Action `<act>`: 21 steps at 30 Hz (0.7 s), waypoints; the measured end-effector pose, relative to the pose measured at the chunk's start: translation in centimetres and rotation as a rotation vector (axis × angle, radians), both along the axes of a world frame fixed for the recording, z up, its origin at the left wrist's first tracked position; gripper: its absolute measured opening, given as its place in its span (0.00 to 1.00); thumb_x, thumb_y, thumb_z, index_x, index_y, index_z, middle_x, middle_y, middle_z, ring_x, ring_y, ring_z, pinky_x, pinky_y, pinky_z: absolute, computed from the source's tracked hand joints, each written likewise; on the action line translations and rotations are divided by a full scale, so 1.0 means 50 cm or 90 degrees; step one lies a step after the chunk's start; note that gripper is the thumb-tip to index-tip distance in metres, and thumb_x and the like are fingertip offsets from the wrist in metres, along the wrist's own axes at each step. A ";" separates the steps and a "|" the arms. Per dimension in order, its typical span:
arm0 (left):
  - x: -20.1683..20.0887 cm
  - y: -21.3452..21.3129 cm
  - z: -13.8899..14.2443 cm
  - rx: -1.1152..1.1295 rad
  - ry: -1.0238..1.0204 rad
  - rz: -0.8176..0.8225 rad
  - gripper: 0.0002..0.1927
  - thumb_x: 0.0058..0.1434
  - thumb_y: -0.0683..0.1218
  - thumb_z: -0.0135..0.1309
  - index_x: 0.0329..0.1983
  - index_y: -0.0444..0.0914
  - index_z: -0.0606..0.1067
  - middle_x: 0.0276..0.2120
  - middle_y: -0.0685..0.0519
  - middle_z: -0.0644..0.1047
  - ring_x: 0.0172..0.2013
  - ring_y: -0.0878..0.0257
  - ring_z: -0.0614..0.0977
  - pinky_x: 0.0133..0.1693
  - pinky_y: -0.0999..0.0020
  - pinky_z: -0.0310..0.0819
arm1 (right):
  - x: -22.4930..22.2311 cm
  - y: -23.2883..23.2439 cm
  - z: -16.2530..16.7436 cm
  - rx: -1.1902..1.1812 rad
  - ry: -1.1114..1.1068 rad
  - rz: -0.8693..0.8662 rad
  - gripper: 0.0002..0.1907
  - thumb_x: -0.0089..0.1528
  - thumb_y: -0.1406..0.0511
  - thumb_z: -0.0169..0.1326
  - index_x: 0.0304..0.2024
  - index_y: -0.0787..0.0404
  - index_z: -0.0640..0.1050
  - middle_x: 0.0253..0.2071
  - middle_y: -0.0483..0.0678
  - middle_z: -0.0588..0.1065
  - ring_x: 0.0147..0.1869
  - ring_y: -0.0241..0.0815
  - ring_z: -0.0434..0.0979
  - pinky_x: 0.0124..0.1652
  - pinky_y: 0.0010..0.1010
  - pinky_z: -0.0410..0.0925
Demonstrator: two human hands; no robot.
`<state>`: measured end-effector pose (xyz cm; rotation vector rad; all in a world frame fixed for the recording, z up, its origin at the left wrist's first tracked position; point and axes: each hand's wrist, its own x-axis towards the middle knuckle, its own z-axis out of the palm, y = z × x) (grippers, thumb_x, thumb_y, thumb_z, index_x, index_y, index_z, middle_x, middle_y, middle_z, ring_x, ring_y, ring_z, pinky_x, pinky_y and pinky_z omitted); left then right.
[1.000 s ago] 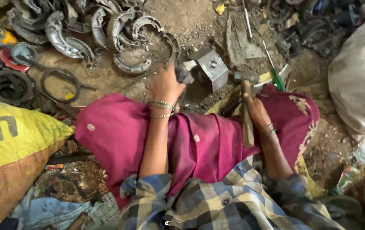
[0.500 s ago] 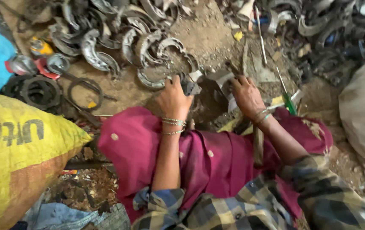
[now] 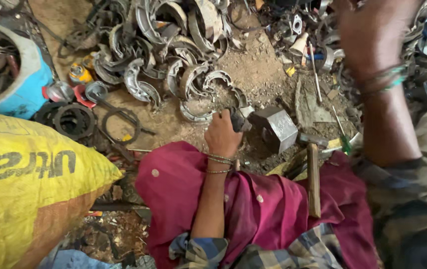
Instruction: The person sits on the ground in a scrapyard and hammers curved metal brake shoe castings against a heavy anvil block, repositioning each piece by hand and occasionally wiping it with a cloth before setting it aside with the processed pile.
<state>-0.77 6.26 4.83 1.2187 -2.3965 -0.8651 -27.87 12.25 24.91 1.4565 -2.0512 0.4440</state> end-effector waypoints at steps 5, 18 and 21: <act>0.004 0.002 -0.006 -0.034 0.014 -0.015 0.26 0.50 0.53 0.69 0.47 0.40 0.71 0.42 0.44 0.75 0.38 0.44 0.82 0.36 0.48 0.78 | 0.129 0.032 -0.045 -0.057 -0.108 0.160 0.22 0.65 0.77 0.59 0.61 0.66 0.72 0.55 0.57 0.76 0.55 0.46 0.79 0.53 0.36 0.74; 0.028 -0.002 -0.032 0.038 0.018 -0.397 0.40 0.43 0.49 0.72 0.61 0.44 0.70 0.51 0.40 0.75 0.47 0.38 0.79 0.46 0.47 0.75 | 0.293 0.244 -0.341 0.117 -0.748 -0.021 0.18 0.57 0.65 0.63 0.50 0.60 0.80 0.35 0.52 0.82 0.37 0.48 0.85 0.38 0.36 0.75; 0.042 -0.021 -0.064 0.051 0.037 -0.432 0.39 0.45 0.48 0.71 0.62 0.45 0.70 0.51 0.42 0.77 0.49 0.40 0.80 0.48 0.50 0.74 | 0.282 0.304 -0.341 0.033 -0.660 -0.086 0.12 0.59 0.64 0.64 0.44 0.62 0.83 0.34 0.53 0.81 0.35 0.49 0.84 0.36 0.36 0.73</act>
